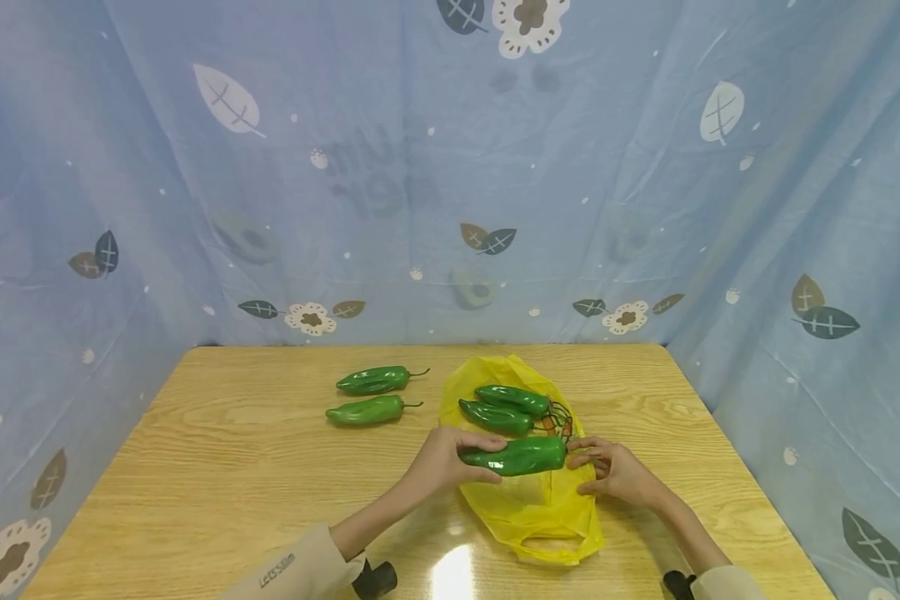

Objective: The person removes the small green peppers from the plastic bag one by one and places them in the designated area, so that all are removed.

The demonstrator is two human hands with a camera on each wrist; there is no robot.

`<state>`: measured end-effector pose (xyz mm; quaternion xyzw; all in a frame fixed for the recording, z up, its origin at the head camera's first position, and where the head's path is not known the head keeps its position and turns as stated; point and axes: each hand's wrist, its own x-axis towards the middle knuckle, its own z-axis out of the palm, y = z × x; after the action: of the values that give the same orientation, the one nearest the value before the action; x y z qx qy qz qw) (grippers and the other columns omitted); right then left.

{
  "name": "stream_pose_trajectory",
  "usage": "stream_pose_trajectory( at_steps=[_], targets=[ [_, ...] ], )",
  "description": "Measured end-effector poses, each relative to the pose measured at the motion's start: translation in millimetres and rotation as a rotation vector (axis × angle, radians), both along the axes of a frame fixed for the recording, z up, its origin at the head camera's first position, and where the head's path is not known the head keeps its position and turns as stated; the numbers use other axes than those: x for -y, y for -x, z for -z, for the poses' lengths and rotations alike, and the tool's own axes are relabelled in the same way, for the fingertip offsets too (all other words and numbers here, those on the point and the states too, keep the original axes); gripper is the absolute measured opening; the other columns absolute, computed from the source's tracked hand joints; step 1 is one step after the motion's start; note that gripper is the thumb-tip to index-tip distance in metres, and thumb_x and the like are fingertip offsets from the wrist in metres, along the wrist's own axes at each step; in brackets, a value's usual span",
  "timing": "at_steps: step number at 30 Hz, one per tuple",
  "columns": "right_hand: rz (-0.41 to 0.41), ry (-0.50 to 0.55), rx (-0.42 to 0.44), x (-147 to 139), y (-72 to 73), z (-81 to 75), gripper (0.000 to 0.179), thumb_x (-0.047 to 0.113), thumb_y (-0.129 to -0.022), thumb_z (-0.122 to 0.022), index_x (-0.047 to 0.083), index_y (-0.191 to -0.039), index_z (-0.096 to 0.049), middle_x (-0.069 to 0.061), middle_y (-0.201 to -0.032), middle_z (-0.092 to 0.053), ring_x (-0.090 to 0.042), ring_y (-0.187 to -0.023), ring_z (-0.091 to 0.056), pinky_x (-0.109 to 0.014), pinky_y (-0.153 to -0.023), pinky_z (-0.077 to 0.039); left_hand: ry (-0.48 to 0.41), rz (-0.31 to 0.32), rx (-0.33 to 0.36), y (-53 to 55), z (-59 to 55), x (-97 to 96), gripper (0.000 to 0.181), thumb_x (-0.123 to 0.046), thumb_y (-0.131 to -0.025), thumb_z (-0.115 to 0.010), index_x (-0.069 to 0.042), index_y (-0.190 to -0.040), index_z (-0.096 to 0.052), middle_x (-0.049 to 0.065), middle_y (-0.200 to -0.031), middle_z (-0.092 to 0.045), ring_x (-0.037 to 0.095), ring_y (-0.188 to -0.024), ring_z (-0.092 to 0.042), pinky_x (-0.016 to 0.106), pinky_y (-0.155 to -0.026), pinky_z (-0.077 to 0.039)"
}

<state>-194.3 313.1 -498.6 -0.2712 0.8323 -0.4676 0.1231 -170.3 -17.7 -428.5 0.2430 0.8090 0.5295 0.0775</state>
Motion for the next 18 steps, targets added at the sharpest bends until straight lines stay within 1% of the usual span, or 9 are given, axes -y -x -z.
stream_pose_trajectory(
  at_steps=[1,3,4,5,7,10,12,14,18],
  targets=[
    [-0.002,0.006,0.007,0,0.1,0.7,0.036,0.009,-0.081,-0.076,-0.005,-0.113,-0.065,-0.030,-0.127,-0.051,-0.016,-0.108,-0.061,-0.031,-0.085,-0.053,-0.005,0.002,0.006,-3.0,-1.5,1.8,0.037,-0.014,-0.072,-0.084,-0.016,-0.108,-0.074,-0.006,-0.112,-0.070,0.013,-0.105,-0.064,0.020,-0.084,-0.051],
    [-0.009,0.010,0.000,0,0.4,1.6,0.033,0.009,-0.081,-0.076,-0.003,-0.111,-0.067,-0.030,-0.129,-0.049,-0.008,-0.107,-0.060,-0.031,-0.084,-0.054,-0.011,0.005,0.021,-8.3,-4.1,5.5,0.037,-0.014,-0.071,-0.084,-0.017,-0.107,-0.075,-0.006,-0.112,-0.070,0.015,-0.106,-0.064,0.021,-0.085,-0.051],
    [-0.013,0.014,0.000,0,0.5,1.8,0.032,0.009,-0.081,-0.076,-0.003,-0.110,-0.067,-0.031,-0.129,-0.048,-0.006,-0.107,-0.059,-0.031,-0.081,-0.054,-0.014,0.008,0.029,-10.8,-5.2,7.5,0.037,-0.014,-0.071,-0.084,-0.017,-0.107,-0.075,-0.006,-0.112,-0.069,0.015,-0.107,-0.063,0.022,-0.086,-0.051],
    [-0.017,0.016,-0.004,1,0.5,2.2,0.032,0.009,-0.081,-0.076,-0.003,-0.110,-0.067,-0.031,-0.129,-0.048,-0.006,-0.108,-0.060,-0.029,-0.084,-0.054,-0.023,0.012,0.038,-13.0,-6.2,9.4,0.036,-0.013,-0.072,-0.084,-0.017,-0.106,-0.075,-0.006,-0.113,-0.069,0.015,-0.107,-0.063,0.022,-0.087,-0.051],
    [-0.017,0.007,-0.018,1,0.2,2.7,0.030,0.010,-0.082,-0.076,-0.001,-0.109,-0.067,-0.031,-0.129,-0.049,-0.013,-0.112,-0.058,-0.031,-0.085,-0.054,-0.034,0.017,0.053,-17.0,-6.9,12.5,0.036,-0.012,-0.071,-0.084,-0.017,-0.106,-0.075,-0.006,-0.113,-0.069,0.015,-0.107,-0.063,0.021,-0.087,-0.051],
    [-0.001,-0.011,-0.014,2,0.0,3.1,0.029,0.011,-0.081,-0.077,0.001,-0.107,-0.069,-0.029,-0.129,-0.050,-0.032,-0.118,-0.053,-0.030,-0.085,-0.053,-0.050,0.031,0.073,-25.1,-8.0,16.0,0.036,-0.010,-0.070,-0.084,-0.016,-0.105,-0.076,-0.005,-0.113,-0.069,0.014,-0.106,-0.064,0.020,-0.085,-0.051],
    [0.010,-0.029,-0.011,1,-0.7,2.7,0.028,0.012,-0.081,-0.077,0.003,-0.106,-0.069,-0.027,-0.130,-0.050,-0.042,-0.119,-0.049,-0.038,-0.090,-0.052,-0.047,0.048,0.067,-30.9,-9.0,17.6,0.036,-0.010,-0.069,-0.085,-0.015,-0.104,-0.076,-0.004,-0.112,-0.070,0.012,-0.104,-0.064,0.019,-0.085,-0.051],
    [0.015,-0.035,-0.001,1,-1.1,1.5,0.029,0.012,-0.080,-0.077,0.002,-0.107,-0.069,-0.027,-0.130,-0.050,-0.046,-0.119,-0.047,-0.044,-0.092,-0.050,-0.049,0.070,0.057,-37.0,-11.1,19.7,0.036,-0.010,-0.069,-0.086,-0.013,-0.104,-0.076,-0.003,-0.111,-0.070,0.011,-0.103,-0.064,0.019,-0.085,-0.051],
    [0.006,-0.037,-0.013,2,-0.4,-1.9,0.031,0.013,-0.081,-0.077,0.000,-0.108,-0.068,-0.028,-0.130,-0.050,-0.047,-0.118,-0.047,-0.054,-0.094,-0.043,-0.070,0.103,0.058,-47.9,-10.9,26.7,0.036,-0.009,-0.068,-0.087,-0.012,-0.102,-0.076,-0.003,-0.108,-0.071,0.007,-0.099,-0.063,0.020,-0.084,-0.051]
  ],
)
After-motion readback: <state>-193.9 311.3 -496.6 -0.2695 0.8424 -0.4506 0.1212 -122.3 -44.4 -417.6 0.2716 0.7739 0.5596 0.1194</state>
